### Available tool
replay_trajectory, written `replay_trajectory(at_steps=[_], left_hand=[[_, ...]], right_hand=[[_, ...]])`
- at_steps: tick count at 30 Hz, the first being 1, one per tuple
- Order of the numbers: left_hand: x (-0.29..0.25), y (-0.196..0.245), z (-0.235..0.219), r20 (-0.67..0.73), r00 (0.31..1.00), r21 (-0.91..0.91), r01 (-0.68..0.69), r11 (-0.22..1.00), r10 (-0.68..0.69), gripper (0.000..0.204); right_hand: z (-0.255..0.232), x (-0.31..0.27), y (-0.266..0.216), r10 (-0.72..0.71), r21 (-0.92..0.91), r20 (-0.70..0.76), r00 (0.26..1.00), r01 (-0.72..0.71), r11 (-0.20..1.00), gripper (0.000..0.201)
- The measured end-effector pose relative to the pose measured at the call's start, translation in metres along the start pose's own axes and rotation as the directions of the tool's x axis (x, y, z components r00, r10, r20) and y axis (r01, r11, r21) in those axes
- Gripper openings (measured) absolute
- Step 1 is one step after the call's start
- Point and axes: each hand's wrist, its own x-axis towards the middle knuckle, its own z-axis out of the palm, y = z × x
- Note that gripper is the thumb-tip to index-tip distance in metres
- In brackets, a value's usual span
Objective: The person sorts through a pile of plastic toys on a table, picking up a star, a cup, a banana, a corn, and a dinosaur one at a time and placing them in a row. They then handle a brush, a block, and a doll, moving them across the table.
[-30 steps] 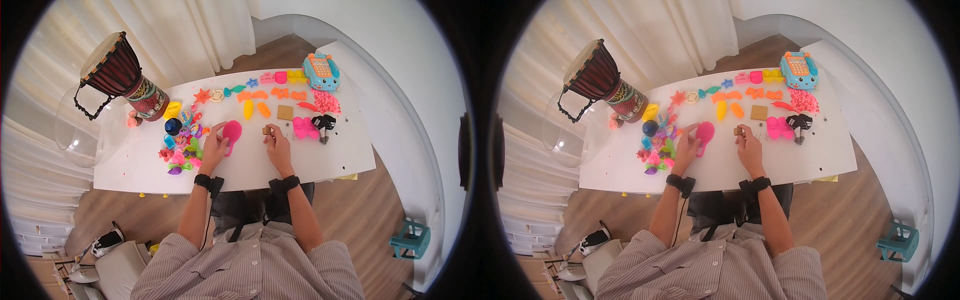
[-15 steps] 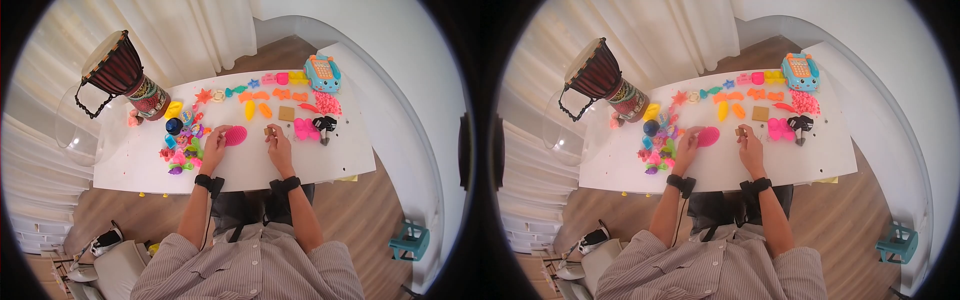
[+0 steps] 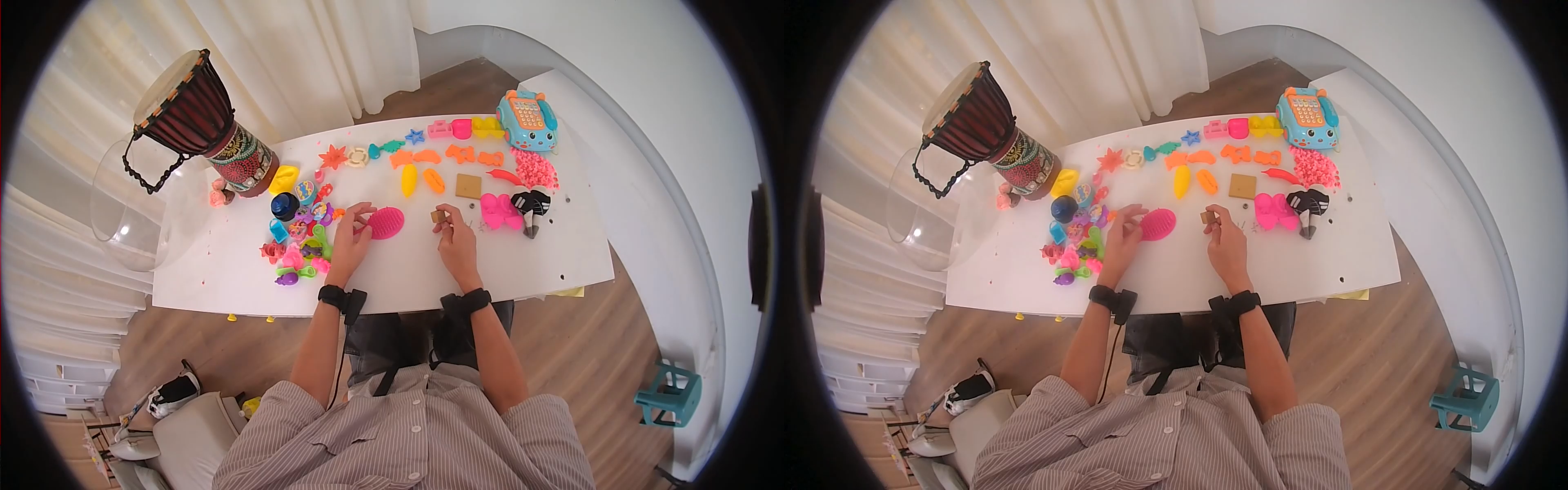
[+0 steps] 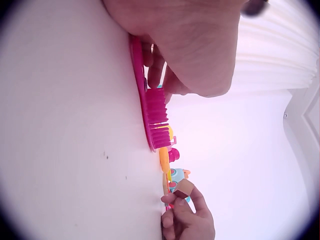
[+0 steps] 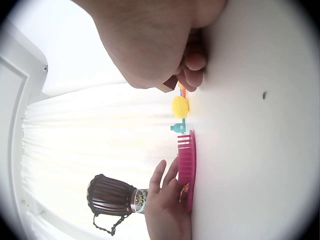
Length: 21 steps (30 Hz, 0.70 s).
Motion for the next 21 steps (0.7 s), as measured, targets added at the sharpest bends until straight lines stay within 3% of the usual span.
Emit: replay_trajectory(at_steps=[5, 7, 11, 21], left_hand=[[-0.002, 0.007, 0.001, 0.022, 1.0, 0.075, -0.018, 0.997, 0.017, 0.062], [-0.002, 0.011, 0.002, 0.025, 1.0, 0.113, -0.02, 0.993, 0.017, 0.063], [-0.002, 0.016, 0.001, 0.047, 0.999, 0.189, -0.014, 0.982, 0.005, 0.066], [0.001, 0.003, 0.004, 0.002, 1.0, 0.184, -0.018, 0.983, 0.018, 0.059]], right_hand=[[-0.001, 0.0, -0.003, -0.023, -0.001, -0.016, 1.0, 0.023, 1.0, 0.037], [-0.003, -0.001, -0.006, 0.056, 0.021, 0.031, 0.998, -0.056, 0.998, 0.035], [-0.002, 0.0, -0.01, 0.045, 0.01, 0.014, 0.999, -0.045, 0.999, 0.035], [-0.006, 0.001, -0.018, 0.123, -0.003, 0.067, 0.99, -0.123, 0.992, 0.031]])
